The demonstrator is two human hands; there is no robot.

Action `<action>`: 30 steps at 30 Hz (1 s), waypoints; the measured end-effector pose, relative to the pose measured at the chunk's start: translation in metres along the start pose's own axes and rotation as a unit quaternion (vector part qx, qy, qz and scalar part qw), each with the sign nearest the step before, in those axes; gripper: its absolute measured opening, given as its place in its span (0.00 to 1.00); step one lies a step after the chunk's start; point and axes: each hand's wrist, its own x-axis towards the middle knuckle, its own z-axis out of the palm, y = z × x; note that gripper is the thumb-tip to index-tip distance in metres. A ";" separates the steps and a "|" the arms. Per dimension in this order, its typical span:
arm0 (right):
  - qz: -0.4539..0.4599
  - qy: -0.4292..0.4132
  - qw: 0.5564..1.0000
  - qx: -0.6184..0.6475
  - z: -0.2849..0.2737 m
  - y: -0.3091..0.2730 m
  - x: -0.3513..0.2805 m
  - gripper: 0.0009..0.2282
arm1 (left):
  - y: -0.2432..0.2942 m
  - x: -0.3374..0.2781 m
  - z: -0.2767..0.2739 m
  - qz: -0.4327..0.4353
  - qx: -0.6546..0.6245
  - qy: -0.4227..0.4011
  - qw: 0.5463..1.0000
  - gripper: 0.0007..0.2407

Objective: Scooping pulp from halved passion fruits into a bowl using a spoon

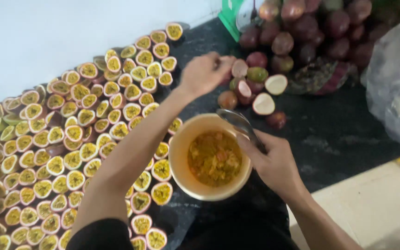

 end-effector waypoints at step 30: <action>0.194 -0.051 0.978 -0.056 -0.001 0.026 0.055 0.17 | -0.190 0.163 0.022 -0.151 0.081 0.214 0.962 0.27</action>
